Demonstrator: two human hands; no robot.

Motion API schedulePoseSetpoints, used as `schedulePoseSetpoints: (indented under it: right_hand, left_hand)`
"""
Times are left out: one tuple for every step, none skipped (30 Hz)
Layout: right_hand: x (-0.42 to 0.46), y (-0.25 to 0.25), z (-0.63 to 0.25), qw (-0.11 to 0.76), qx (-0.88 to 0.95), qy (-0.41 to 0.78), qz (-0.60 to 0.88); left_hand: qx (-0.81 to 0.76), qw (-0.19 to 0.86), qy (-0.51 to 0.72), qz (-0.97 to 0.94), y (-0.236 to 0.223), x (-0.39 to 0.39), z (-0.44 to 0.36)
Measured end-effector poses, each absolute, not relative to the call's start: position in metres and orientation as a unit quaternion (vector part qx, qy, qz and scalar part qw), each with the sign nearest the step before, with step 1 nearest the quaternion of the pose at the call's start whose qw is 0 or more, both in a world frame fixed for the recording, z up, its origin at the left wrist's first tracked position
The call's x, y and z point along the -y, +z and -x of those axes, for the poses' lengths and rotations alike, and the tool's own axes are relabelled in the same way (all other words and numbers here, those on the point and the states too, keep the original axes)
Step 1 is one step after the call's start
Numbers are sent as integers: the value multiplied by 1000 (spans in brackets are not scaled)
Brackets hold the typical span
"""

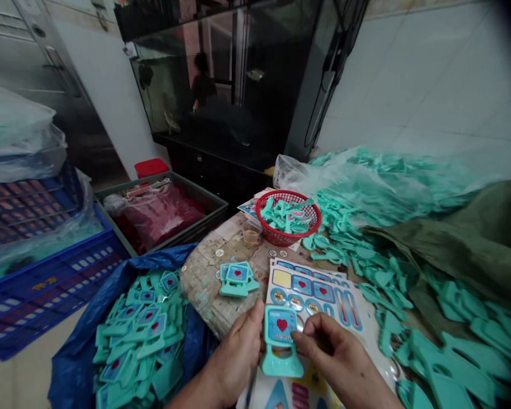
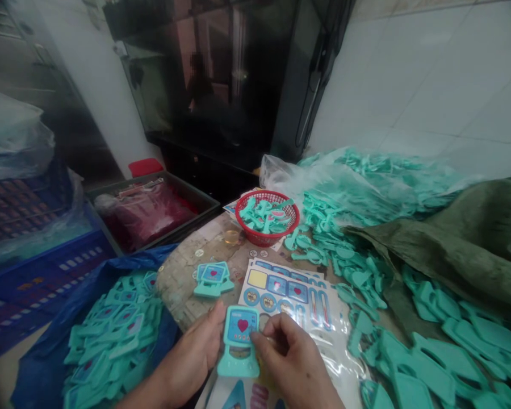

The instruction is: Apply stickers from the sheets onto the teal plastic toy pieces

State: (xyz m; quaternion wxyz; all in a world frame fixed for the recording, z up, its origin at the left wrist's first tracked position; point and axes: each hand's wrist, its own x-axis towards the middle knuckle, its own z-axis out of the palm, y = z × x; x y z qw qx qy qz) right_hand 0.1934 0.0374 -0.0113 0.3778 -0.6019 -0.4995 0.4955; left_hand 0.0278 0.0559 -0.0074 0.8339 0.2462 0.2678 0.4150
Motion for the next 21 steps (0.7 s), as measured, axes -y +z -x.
schedulePoseSetpoints:
  right_hand:
    - [-37,-11,-193,376,499,495,603]
    - [-38,-10,-193,374,499,495,605]
    - [-38,-9,-192,370,500,495,607]
    - [-38,-8,-191,368,500,495,608]
    - [-38,-7,-191,368,498,495,610]
    - [-37,-6,-190,368,494,495,612]
    - [-37,-5,-190,371,489,495,615]
    - [-37,-4,-189,375,485,494,617]
    - [-37,-3,-189,379,482,493,618]
    - [-37,-2,-188,383,479,491,618]
    - [-37,-2,-188,385,478,491,618]
    - [-37,-2,-188,387,478,491,617]
    - [-36,-1,-187,387,477,491,618]
    - [-36,-1,-187,387,475,491,619]
    - [-36,-1,-187,385,475,491,621]
    - [-36,0,-186,382,474,490,624]
    - [-36,0,-186,379,474,490,626]
    - [-35,0,-186,375,474,491,628]
    - [-35,0,-186,371,473,493,629]
    - [-35,0,-186,367,473,496,629]
    - [-35,0,-186,363,474,500,628]
  left_hand:
    - [-269,834,414,-248,-7,-56,-28]
    - [-270,833,414,-248,-7,-55,-27]
    - [-273,832,413,-249,-7,-55,-27]
    - [-274,832,412,-249,-7,-55,-27]
    - [-274,833,411,-249,-7,-55,-27]
    - [-272,834,411,-249,-7,-55,-27]
    - [-268,834,412,-252,-7,-54,-26]
    - [-268,831,415,-256,-8,-54,-26]
    - [-272,827,417,-261,-9,-54,-26]
    - [-279,822,419,-266,-10,-54,-26]
    - [-287,818,418,-272,-11,-53,-25]
    - [-293,816,414,-278,-12,-53,-25]
    - [-297,816,409,-282,-13,-53,-25]
    - [-299,816,404,-286,-13,-52,-25]
    - [-301,816,399,-291,-13,-52,-25]
    - [-305,814,396,-296,-13,-52,-25]
    - [-311,813,391,-300,-13,-52,-25]
    - [-317,810,387,-305,-12,-52,-24]
    - [-323,807,385,-310,-12,-52,-24]
    - [-327,805,384,-313,-11,-52,-24]
    - [-329,803,384,-317,-11,-52,-24]
